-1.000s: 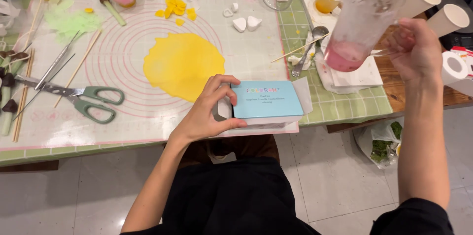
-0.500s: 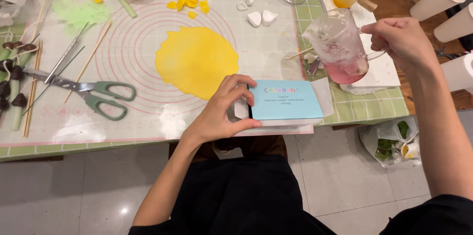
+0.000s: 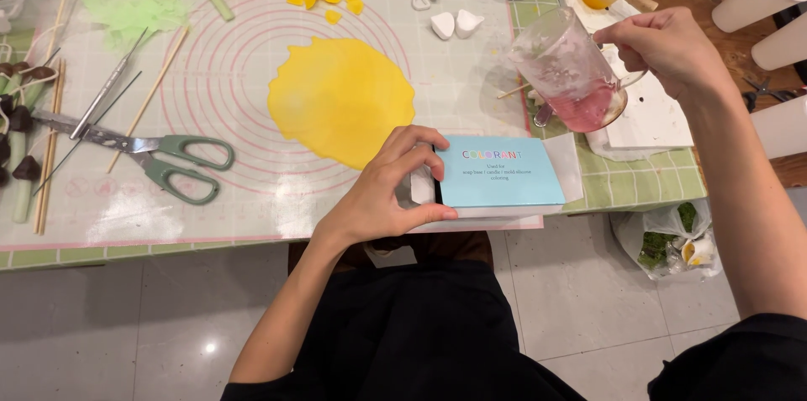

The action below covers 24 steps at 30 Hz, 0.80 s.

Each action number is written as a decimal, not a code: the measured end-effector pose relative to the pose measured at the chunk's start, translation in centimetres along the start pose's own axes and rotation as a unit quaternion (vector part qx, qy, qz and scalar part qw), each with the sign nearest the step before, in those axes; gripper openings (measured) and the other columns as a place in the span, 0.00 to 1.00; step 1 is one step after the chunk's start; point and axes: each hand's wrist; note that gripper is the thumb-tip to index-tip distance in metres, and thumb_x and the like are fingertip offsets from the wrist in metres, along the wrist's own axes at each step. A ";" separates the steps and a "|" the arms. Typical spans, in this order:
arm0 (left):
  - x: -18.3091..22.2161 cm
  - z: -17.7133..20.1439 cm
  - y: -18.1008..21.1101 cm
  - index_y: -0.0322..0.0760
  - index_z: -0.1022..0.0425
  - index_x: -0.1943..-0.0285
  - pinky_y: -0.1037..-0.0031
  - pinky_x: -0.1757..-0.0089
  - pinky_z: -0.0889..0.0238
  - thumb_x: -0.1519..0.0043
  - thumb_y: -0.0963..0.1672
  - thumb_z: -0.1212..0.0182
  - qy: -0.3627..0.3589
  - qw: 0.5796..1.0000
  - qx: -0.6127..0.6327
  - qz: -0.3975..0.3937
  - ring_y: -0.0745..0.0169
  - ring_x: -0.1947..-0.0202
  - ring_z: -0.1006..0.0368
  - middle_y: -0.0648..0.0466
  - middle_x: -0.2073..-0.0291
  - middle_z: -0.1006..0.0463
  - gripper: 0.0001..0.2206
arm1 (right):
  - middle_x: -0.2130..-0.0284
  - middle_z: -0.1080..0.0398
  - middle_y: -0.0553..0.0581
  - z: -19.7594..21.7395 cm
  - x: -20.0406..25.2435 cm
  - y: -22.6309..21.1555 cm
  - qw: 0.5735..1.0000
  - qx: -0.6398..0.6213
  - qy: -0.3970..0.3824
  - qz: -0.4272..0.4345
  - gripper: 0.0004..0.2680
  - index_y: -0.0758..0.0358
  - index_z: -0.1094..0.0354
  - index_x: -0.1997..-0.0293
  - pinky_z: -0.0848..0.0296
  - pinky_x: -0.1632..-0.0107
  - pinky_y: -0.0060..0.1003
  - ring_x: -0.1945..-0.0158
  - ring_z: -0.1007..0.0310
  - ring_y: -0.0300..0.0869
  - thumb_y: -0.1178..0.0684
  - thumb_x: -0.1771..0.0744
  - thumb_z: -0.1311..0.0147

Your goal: Adding liquid colorant to a pitcher of melted wax and stirring it.

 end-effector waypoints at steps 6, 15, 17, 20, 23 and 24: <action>-0.1 0.0 -0.1 0.37 0.30 0.59 0.62 0.41 0.37 0.49 0.48 0.22 -0.004 1.000 0.006 0.004 0.51 0.39 0.34 0.51 0.42 0.30 0.20 | 0.77 0.34 0.46 -0.4 -0.2 -0.4 1.000 0.012 -0.002 0.000 0.05 0.68 0.22 0.58 0.43 0.71 0.28 0.75 0.42 0.30 0.57 0.32 0.42; -0.1 0.0 -0.1 0.37 0.29 0.58 0.63 0.42 0.37 0.49 0.48 0.21 -0.006 1.000 0.010 0.011 0.52 0.40 0.34 0.52 0.42 0.30 0.21 | 0.78 0.35 0.46 -0.9 0.0 -0.9 1.000 0.021 -0.005 0.007 0.05 0.68 0.23 0.60 0.44 0.71 0.28 0.75 0.43 0.30 0.57 0.32 0.41; -0.1 0.1 0.0 0.37 0.29 0.58 0.63 0.42 0.37 0.49 0.48 0.21 -0.007 1.000 0.012 0.014 0.52 0.40 0.34 0.52 0.42 0.30 0.21 | 0.78 0.35 0.46 -1.0 0.0 -1.1 1.000 0.022 -0.006 0.006 0.05 0.68 0.23 0.60 0.44 0.71 0.28 0.75 0.43 0.30 0.57 0.32 0.41; -0.2 0.1 0.0 0.37 0.29 0.58 0.64 0.42 0.36 0.49 0.48 0.21 -0.009 1.000 0.018 0.020 0.52 0.40 0.33 0.52 0.42 0.30 0.20 | 0.78 0.35 0.46 -1.1 0.0 -1.2 1.000 0.022 -0.007 0.004 0.05 0.68 0.23 0.60 0.43 0.71 0.29 0.76 0.43 0.30 0.57 0.32 0.41; -0.1 0.1 0.0 0.37 0.29 0.58 0.64 0.42 0.36 0.49 0.48 0.22 -0.009 1.000 0.021 0.022 0.52 0.40 0.33 0.52 0.42 0.30 0.20 | 0.78 0.35 0.46 -1.1 -0.1 -1.2 1.000 0.021 -0.009 0.003 0.05 0.68 0.22 0.60 0.43 0.71 0.29 0.76 0.43 0.31 0.57 0.32 0.41; -0.1 0.1 0.0 0.37 0.29 0.58 0.64 0.42 0.37 0.49 0.48 0.22 -0.009 1.000 0.019 0.019 0.52 0.40 0.34 0.52 0.42 0.30 0.20 | 0.78 0.35 0.47 -1.1 -0.1 -1.1 1.000 0.022 -0.010 0.004 0.05 0.68 0.22 0.59 0.44 0.72 0.29 0.76 0.43 0.31 0.57 0.32 0.42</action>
Point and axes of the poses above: each hand's wrist, its own x-axis away from the middle knuckle, its own z-axis out of the back of the hand, y = z × x
